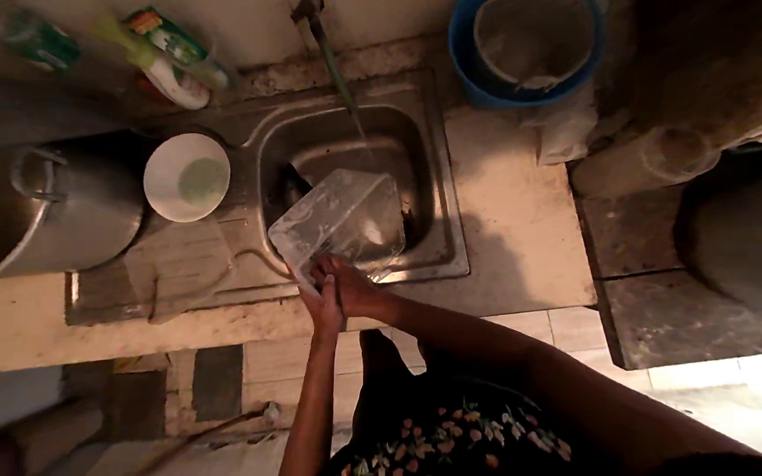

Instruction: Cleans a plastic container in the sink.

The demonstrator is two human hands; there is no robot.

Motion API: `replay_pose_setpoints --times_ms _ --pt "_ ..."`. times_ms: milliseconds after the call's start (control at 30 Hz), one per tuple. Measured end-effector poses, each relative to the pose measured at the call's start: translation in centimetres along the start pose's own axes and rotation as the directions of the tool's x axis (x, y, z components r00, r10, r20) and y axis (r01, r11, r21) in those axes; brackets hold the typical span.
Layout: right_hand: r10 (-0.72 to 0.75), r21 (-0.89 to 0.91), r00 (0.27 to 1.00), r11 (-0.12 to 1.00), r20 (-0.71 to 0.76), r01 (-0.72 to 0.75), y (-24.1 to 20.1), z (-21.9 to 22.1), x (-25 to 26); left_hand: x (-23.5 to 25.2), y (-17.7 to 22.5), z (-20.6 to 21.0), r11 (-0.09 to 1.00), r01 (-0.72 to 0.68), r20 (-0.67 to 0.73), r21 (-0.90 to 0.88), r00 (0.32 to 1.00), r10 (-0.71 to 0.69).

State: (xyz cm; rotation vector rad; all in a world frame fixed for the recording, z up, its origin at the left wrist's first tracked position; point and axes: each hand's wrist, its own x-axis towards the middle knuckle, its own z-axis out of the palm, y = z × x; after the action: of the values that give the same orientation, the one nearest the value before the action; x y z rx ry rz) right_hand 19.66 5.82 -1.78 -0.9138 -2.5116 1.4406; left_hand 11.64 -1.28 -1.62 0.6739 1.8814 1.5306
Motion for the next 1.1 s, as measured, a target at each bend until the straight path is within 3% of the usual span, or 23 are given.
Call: replay_pose_setpoints --times_ms 67,133,167,233,333,400,500,567,633,700,767,867,933,1000,1100 --pt "-0.120 -0.076 0.987 0.989 0.107 0.128 1.3 -1.2 -1.2 0.5 0.8 1.2 0.999 0.035 -0.045 -0.018 0.998 -0.036" --pt "-0.247 -0.252 0.940 0.919 0.234 0.304 2.7 -2.6 -2.5 1.1 2.0 0.7 0.993 0.120 -0.011 -0.008 0.993 -0.120" --pt "-0.247 -0.278 0.936 0.907 0.252 0.315 3.0 -3.6 -2.6 1.3 2.1 0.4 0.989 0.151 0.032 -0.007 0.988 -0.151" --pt "-0.165 -0.175 0.972 0.965 0.167 0.194 2.9 -4.1 -1.5 1.3 1.2 0.0 0.995 0.088 0.129 0.038 0.987 -0.093" --pt "0.077 0.193 0.994 0.979 -0.083 -0.059 0.3 -1.6 -0.4 1.5 0.1 0.7 0.994 -0.050 0.214 0.093 0.976 0.029" --pt "0.052 0.106 0.995 0.993 -0.088 -0.043 0.6 -1.6 -0.4 1.2 0.9 0.8 0.998 0.032 0.179 0.051 0.983 -0.041" --pt "0.032 -0.268 0.999 0.963 -0.034 -0.040 3.9 -4.5 -1.9 1.0 2.8 -0.4 0.979 0.198 0.147 0.046 0.968 -0.203" --pt "0.153 -0.363 0.987 0.918 -0.055 -0.162 5.6 -7.3 -2.9 2.0 2.3 -0.5 0.982 0.156 0.217 0.109 0.960 -0.176" --pt "0.266 -0.363 0.960 0.889 -0.089 -0.280 5.6 -7.9 -2.9 2.0 1.5 0.6 0.972 0.076 0.251 0.223 0.959 -0.133" --pt "0.290 -0.309 0.955 0.904 -0.064 -0.295 4.3 -6.6 -2.3 0.9 0.7 1.7 0.944 -0.052 0.232 0.325 0.972 -0.027" --pt "0.131 -0.186 0.990 0.973 -0.057 -0.140 3.2 -4.3 -1.7 -0.6 1.3 2.7 0.898 -0.118 0.180 0.423 0.983 0.045" --pt "-0.018 -0.143 1.000 0.990 0.000 0.018 2.8 -3.5 -0.9 -0.4 4.9 2.3 0.796 -0.121 0.248 0.594 0.968 -0.038" --pt "0.069 -0.270 0.997 0.961 0.038 -0.056 4.5 -5.4 -1.4 1.0 6.4 1.0 0.740 -0.121 0.307 0.661 0.944 -0.120" --pt "0.185 -0.360 0.983 0.916 -0.012 -0.177 6.9 -7.6 -2.4 2.4 7.6 0.1 0.696 -0.092 0.304 0.713 0.934 -0.188" --pt "0.256 -0.349 0.966 0.909 0.039 -0.227 5.7 -9.1 -2.7 3.8 12.6 0.7 0.603 -0.169 0.318 0.780 0.936 -0.150"
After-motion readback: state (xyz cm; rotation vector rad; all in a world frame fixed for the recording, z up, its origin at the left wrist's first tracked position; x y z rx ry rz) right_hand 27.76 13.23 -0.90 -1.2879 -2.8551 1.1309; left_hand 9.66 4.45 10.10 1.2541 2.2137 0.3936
